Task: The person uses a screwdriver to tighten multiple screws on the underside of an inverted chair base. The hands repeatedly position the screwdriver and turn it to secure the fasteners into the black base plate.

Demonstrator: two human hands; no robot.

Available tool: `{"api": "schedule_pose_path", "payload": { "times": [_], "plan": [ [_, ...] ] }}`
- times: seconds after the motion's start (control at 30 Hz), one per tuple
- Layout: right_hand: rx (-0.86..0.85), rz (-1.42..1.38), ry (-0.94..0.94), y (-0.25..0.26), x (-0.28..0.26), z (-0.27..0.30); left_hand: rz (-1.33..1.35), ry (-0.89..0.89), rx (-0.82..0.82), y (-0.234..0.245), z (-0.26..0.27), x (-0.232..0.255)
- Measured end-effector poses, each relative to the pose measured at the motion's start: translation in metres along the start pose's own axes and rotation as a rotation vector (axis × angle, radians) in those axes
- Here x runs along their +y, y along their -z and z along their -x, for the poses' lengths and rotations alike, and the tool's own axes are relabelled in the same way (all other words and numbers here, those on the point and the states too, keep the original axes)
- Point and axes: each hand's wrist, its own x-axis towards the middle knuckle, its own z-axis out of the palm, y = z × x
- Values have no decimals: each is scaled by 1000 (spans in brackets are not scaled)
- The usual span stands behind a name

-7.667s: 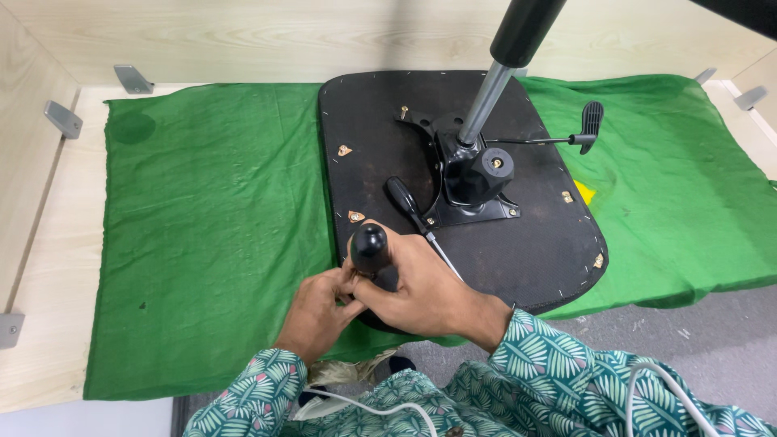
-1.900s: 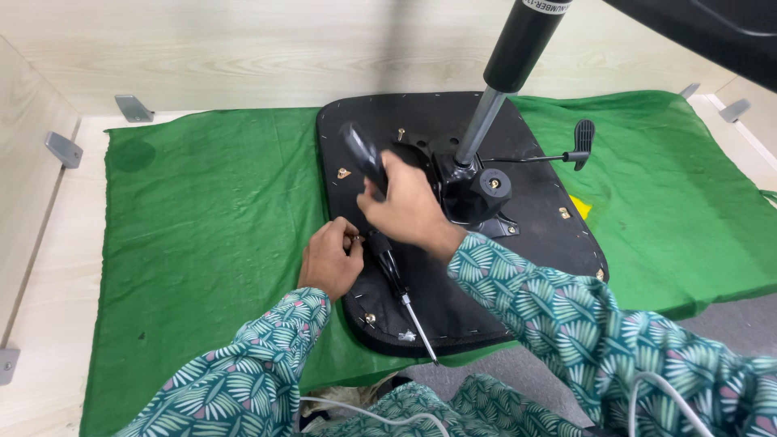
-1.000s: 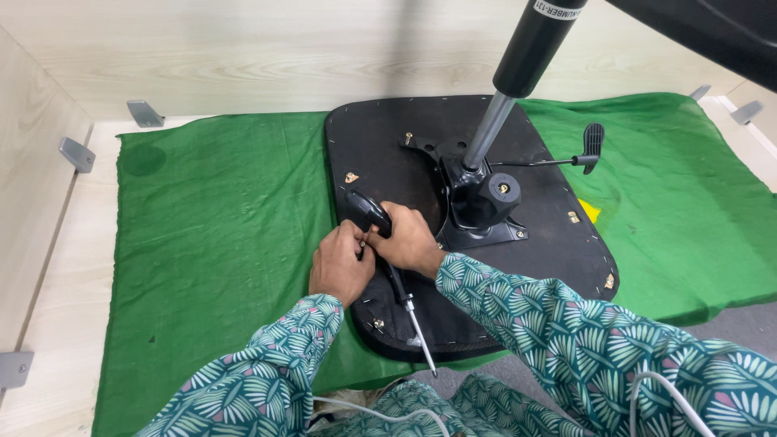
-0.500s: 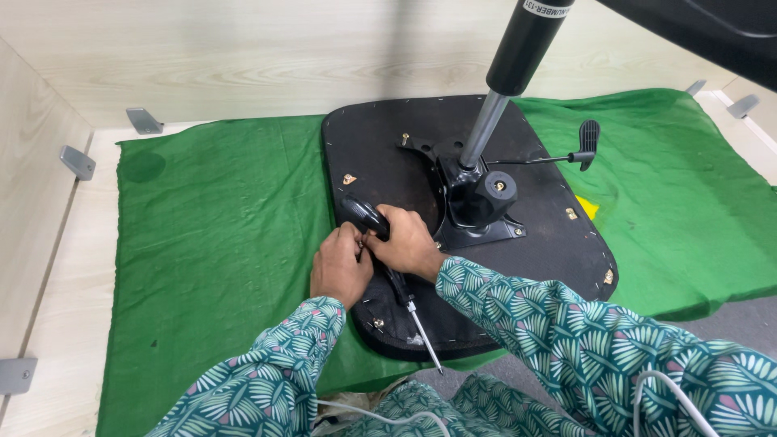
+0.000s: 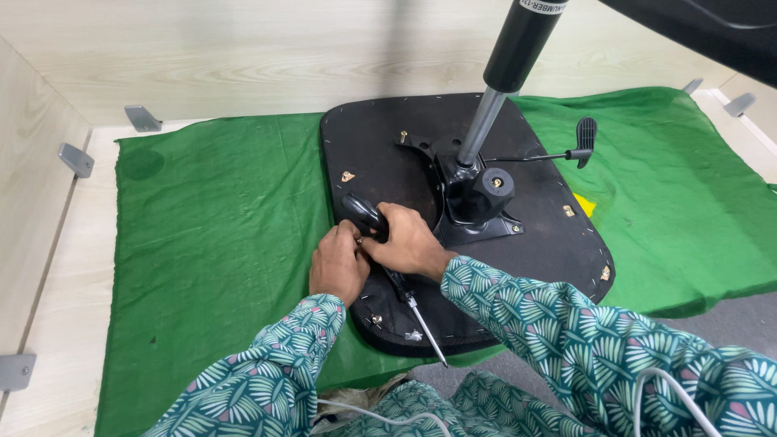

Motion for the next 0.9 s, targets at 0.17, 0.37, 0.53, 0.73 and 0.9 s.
{"api": "schedule_pose_path", "payload": {
  "times": [0.17,0.37,0.53,0.73,0.9],
  "plan": [
    [-81,84,118,4,13,5,71,-11,4,2,2,-1],
    [-91,4,84,3,24,10,118,-88,50,7,14,-5],
    [18,-21,184,7,26,-1,137,-125,21,7,33,-6],
    [63,58,85,18,17,-3,179,-123,-59,11,39,-9],
    [272,-25,118,35,-5,4,194,-130,-111,13,44,-17]
  ]
}}
